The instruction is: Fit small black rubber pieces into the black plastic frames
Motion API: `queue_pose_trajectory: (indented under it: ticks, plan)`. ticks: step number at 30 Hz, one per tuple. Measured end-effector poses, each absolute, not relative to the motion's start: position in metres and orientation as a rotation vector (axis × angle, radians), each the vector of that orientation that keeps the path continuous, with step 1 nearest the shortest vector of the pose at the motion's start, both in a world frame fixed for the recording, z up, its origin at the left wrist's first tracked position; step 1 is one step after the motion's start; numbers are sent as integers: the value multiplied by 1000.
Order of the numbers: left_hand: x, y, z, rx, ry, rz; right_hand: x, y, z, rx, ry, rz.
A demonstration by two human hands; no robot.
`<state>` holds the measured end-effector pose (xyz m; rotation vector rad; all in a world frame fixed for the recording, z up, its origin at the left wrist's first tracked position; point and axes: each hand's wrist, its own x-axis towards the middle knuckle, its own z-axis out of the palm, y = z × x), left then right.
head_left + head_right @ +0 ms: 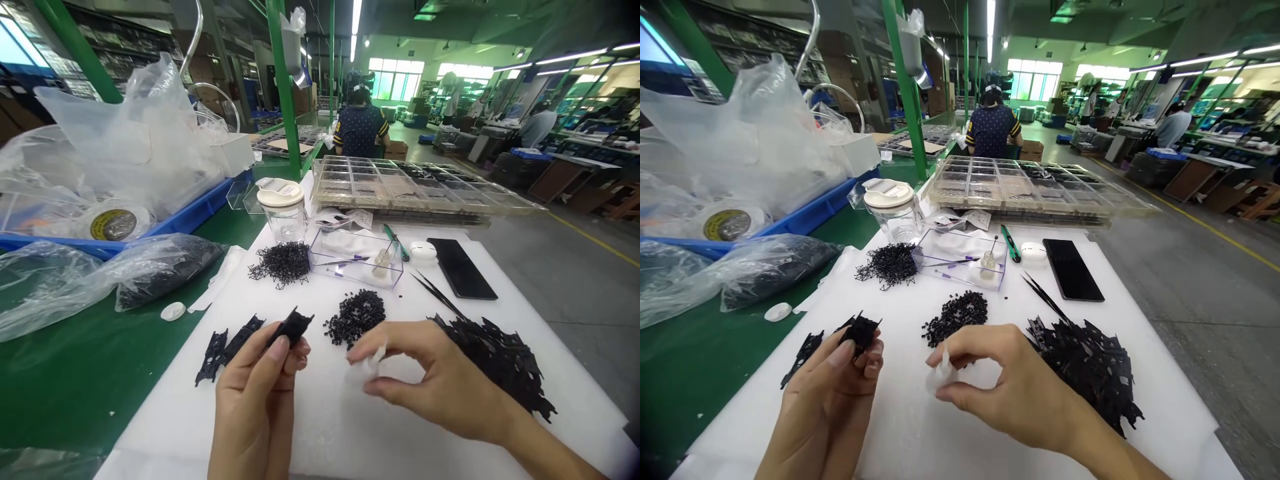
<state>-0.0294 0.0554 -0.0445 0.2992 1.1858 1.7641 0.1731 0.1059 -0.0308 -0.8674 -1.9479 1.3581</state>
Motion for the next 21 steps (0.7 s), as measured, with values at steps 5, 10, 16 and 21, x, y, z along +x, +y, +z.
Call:
queue_pose_trajectory:
  ticks: [5,10,16,21]
  plan:
    - [-34,57,-48,457,1238,1744,168,105,-38,-844,-2126,1325]
    - [-31,54,-51,598,1254,1700,173,112,-34,-867,-2235,1251]
    - [-40,54,-51,649,1306,1681,209,123,-5,-1047,-2248,1015]
    - [-38,54,-45,690,1332,1697,208,136,19,-1136,-2027,785]
